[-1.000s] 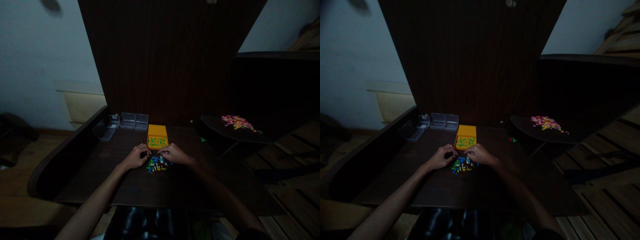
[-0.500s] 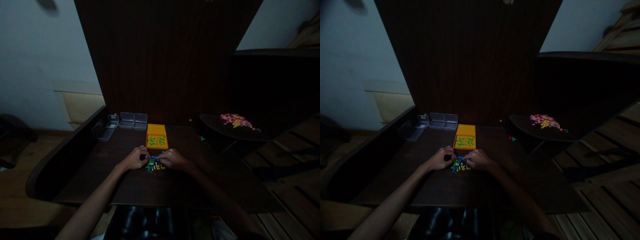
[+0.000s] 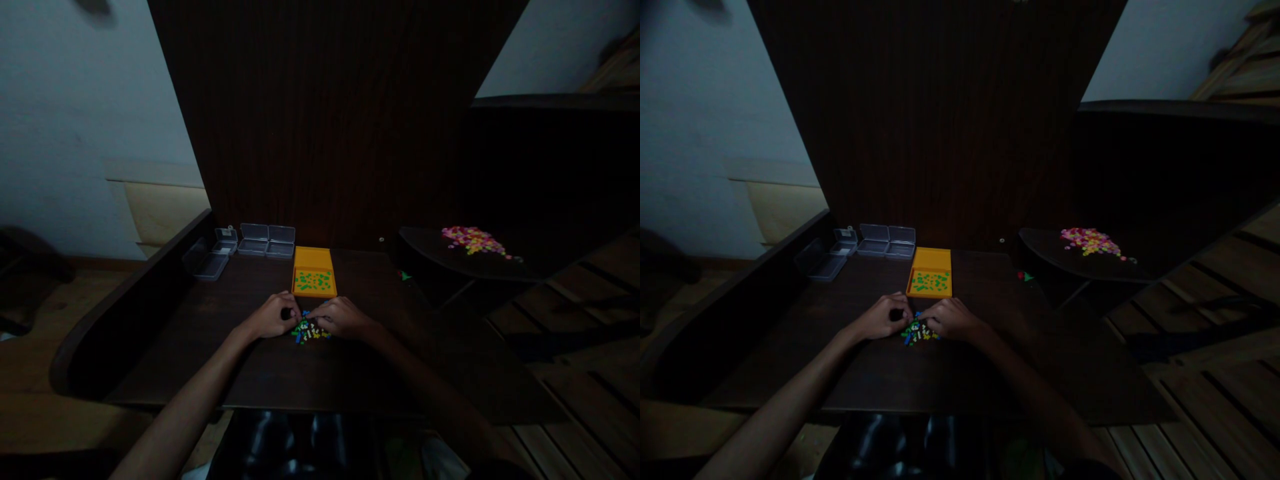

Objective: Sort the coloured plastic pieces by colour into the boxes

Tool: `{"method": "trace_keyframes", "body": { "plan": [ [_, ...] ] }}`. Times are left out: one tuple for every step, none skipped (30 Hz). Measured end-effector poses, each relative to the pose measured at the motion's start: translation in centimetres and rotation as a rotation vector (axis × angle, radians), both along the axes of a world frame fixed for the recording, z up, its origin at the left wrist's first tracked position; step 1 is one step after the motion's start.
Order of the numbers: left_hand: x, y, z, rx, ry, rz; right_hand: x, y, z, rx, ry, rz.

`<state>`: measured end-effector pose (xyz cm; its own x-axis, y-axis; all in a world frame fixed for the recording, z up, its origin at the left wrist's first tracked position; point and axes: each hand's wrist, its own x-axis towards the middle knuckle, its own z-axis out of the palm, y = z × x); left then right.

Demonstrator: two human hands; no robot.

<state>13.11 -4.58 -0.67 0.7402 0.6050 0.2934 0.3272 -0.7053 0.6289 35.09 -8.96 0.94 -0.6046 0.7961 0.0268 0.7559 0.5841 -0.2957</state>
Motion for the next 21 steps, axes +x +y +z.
{"method": "trace_keyframes", "body": {
  "plan": [
    [0.0,0.0,0.0,0.001,0.004,0.005,0.1,0.0,0.1,-0.003,-0.006,-0.006],
    [0.0,0.0,0.0,0.000,0.011,0.009,0.2,0.0,0.1,-0.005,-0.011,-0.012],
    [0.0,0.1,-0.1,-0.001,0.015,0.015,0.3,0.0,0.2,-0.008,-0.018,-0.019],
    [0.1,0.1,-0.1,-0.003,0.019,0.019,0.4,0.0,0.3,-0.008,-0.025,-0.027],
    [0.1,0.1,-0.1,-0.007,0.022,0.021,0.5,-0.1,0.4,-0.007,-0.031,-0.032],
    [0.1,0.1,-0.1,-0.011,0.024,0.022,0.5,-0.1,0.6,-0.005,-0.035,-0.036],
    [0.1,0.1,-0.1,-0.014,0.026,0.021,0.5,-0.1,0.7,-0.002,-0.036,-0.037],
    [0.1,0.1,-0.1,-0.015,0.027,0.022,0.5,-0.1,0.8,0.001,-0.035,-0.038],
    [0.1,0.1,-0.1,-0.014,0.026,0.024,0.4,-0.1,1.0,0.002,-0.032,-0.034],
    [0.1,0.1,-0.1,-0.014,0.025,0.028,0.2,-0.1,1.2,0.003,-0.029,-0.028],
    [0.1,0.1,-0.1,-0.014,0.024,0.034,0.0,-0.1,1.3,0.002,-0.027,-0.019],
    [0.1,0.1,-0.1,-0.014,0.025,0.040,-0.3,-0.1,1.4,0.000,-0.029,-0.004],
    [0.1,0.1,-0.1,-0.015,0.027,0.043,-0.5,-0.1,1.4,-0.003,-0.033,0.013],
    [0.0,0.2,0.0,-0.015,0.028,0.047,-0.8,0.0,1.5,-0.006,-0.036,0.030],
    [0.0,0.2,0.0,-0.014,0.032,0.050,-1.1,0.0,1.4,-0.011,-0.040,0.045],
    [-0.1,0.2,0.0,-0.012,0.036,0.052,-1.3,0.1,1.4,-0.016,-0.044,0.053],
    [-0.1,0.2,0.1,-0.010,0.037,0.055,-1.5,0.2,1.3,-0.021,-0.047,0.057],
    [-0.2,0.2,0.1,-0.010,0.033,0.058,-1.6,0.3,1.3,-0.022,-0.049,0.056],
    [-0.2,0.2,0.1,-0.012,0.026,0.060,-1.6,0.4,1.2,-0.021,-0.051,0.056],
    [-0.2,0.3,0.1,-0.015,0.018,0.062,-1.7,0.5,1.2,-0.018,-0.055,0.055],
    [-0.3,0.3,0.2,-0.018,0.011,0.062,-1.7,0.6,1.3,-0.015,-0.062,0.055]
  ]
}}
